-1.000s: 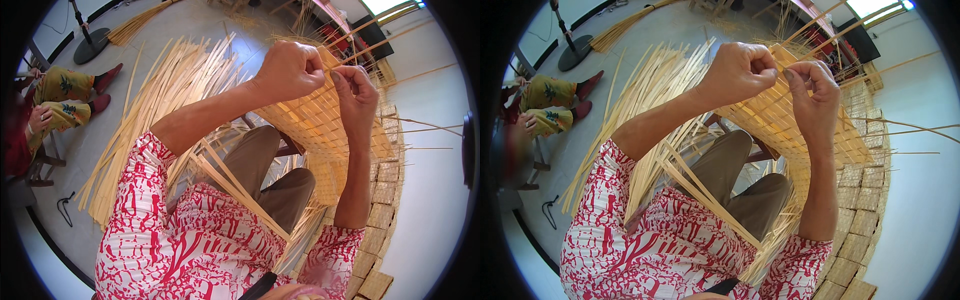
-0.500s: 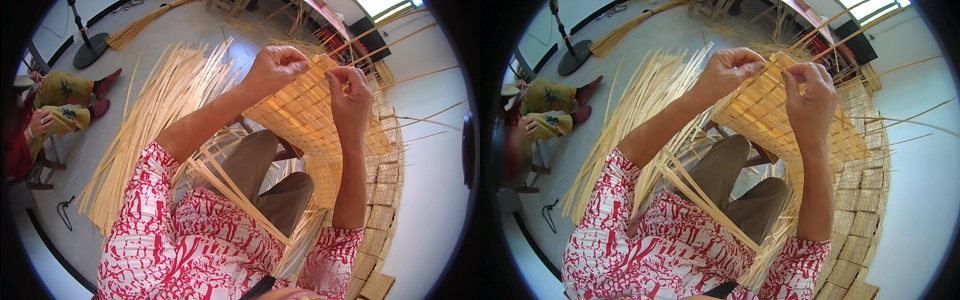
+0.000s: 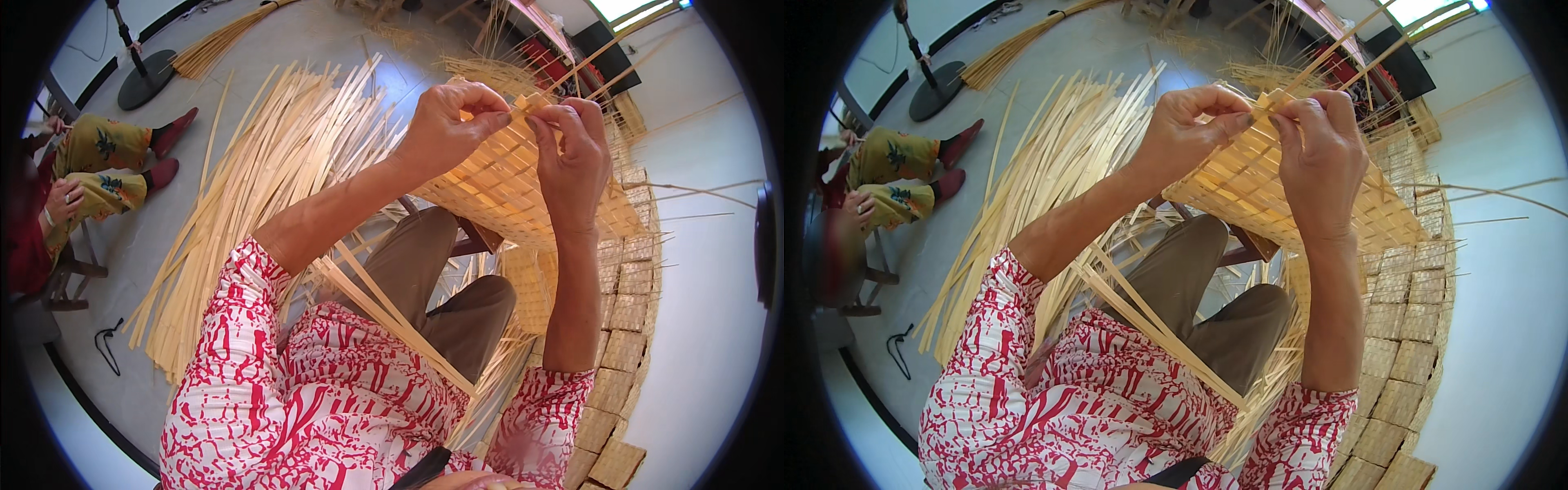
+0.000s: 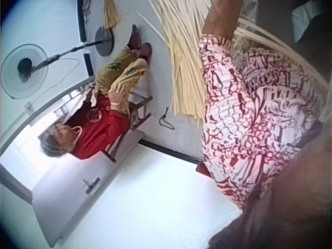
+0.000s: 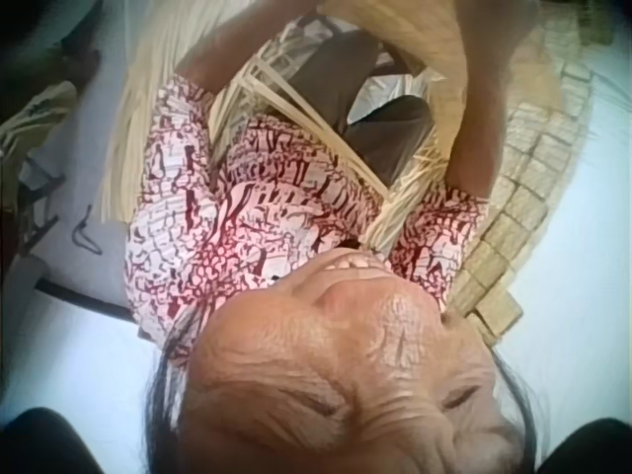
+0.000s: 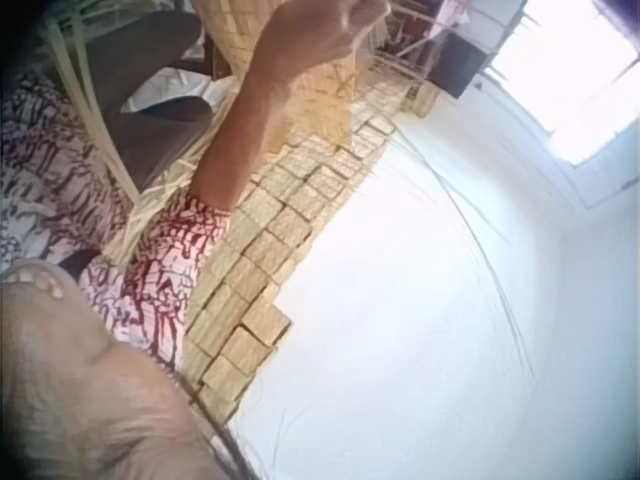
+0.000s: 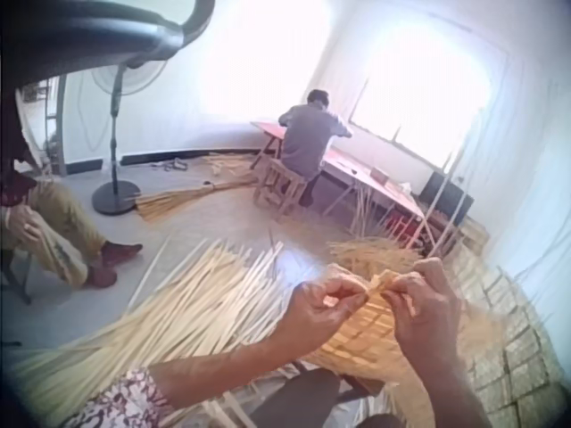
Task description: The person weaves a rectangular basket by hand, interlacing thin bamboo strips through a pre-formed frame. They repeatedly insert and pull strips, then tap the woven surface to tighten the weave.
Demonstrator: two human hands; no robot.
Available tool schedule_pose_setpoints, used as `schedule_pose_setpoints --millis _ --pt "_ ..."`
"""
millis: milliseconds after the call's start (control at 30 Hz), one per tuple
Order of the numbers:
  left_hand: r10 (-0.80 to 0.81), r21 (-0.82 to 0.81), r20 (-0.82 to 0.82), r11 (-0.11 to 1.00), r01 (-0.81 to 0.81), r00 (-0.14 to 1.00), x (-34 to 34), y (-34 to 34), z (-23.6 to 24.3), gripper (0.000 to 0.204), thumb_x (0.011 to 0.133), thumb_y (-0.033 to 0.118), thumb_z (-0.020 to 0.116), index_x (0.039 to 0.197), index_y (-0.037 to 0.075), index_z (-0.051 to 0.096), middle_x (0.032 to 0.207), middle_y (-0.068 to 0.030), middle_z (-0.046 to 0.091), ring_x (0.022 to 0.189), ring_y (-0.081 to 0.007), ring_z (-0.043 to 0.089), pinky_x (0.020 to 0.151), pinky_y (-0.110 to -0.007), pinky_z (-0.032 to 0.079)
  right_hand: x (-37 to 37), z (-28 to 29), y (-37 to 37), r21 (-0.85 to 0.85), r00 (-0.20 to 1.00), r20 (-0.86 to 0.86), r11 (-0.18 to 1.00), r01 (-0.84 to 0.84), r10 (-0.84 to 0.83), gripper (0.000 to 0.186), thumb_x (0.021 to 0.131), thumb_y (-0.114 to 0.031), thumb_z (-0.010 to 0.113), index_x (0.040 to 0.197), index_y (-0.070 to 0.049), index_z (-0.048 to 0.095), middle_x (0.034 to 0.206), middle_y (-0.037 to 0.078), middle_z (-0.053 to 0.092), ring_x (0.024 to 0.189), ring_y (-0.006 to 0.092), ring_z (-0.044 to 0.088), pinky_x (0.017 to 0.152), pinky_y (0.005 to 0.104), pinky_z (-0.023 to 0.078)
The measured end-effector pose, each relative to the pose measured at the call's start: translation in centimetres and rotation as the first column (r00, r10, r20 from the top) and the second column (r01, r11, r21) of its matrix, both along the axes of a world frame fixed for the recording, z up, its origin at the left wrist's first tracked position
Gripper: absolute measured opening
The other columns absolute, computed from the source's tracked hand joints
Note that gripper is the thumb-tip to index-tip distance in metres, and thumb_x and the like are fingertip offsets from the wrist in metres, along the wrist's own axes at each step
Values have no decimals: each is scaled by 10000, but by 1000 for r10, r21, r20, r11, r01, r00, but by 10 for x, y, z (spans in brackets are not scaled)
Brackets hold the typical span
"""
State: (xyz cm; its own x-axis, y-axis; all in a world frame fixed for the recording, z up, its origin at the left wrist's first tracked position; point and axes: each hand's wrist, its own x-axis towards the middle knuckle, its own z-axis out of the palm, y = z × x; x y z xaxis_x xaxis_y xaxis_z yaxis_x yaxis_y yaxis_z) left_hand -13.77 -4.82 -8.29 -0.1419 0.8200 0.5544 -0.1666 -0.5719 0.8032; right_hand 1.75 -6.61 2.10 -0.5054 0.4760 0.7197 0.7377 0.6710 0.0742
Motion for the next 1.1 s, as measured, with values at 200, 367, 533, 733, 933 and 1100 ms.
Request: schedule_pose_setpoints --millis 200,367,533,733,933,1100 --pt "-63 26 28 998 63 998 5 -3 -2 221 914 89 761 1120 20 720 1005 -34 703 856 -78 638 723 -230 526 -4 -23 4 -65 995 -31 993 -100 98 178 907 -13 647 1041 -81 550 990 118 552 833 325 620 625 424 507" --pt "137 152 -113 981 -120 984 -10 -3 4 487 917 110 720 1373 66 558 1211 -45 663 1016 -113 629 782 -276 532 13 -52 -30 -207 957 18 938 -280 289 215 829 20 659 990 -58 539 905 129 560 767 328 629 588 410 513" --pt "17 165 -201 986 17 980 3 21 34 354 921 218 776 1215 37 696 1058 -48 728 931 -87 644 764 -264 525 30 -50 -49 -267 959 56 930 -253 277 176 797 27 680 944 -51 621 880 115 620 825 307 658 641 412 530" --pt "-30 56 -136 998 38 990 -2 25 36 142 946 107 744 1023 -11 756 868 -8 731 802 -28 626 709 -202 522 20 34 10 405 952 303 897 -175 49 224 834 -60 702 1052 -113 712 1058 9 702 1181 231 612 1001 390 426" --pt "-87 81 -123 992 98 989 5 21 46 168 945 107 746 1035 -35 747 895 -24 737 847 -41 643 744 -215 540 20 61 45 370 792 607 857 -358 68 183 780 -162 673 958 -127 648 1101 -21 661 1242 228 572 1114 384 421" --pt "-64 105 -212 991 88 975 1 24 48 180 950 109 743 1034 -50 745 901 -37 742 850 -59 655 748 -221 545 18 83 52 243 622 764 817 -523 170 216 770 -152 688 964 -80 624 1097 36 645 1161 257 608 1026 391 506"
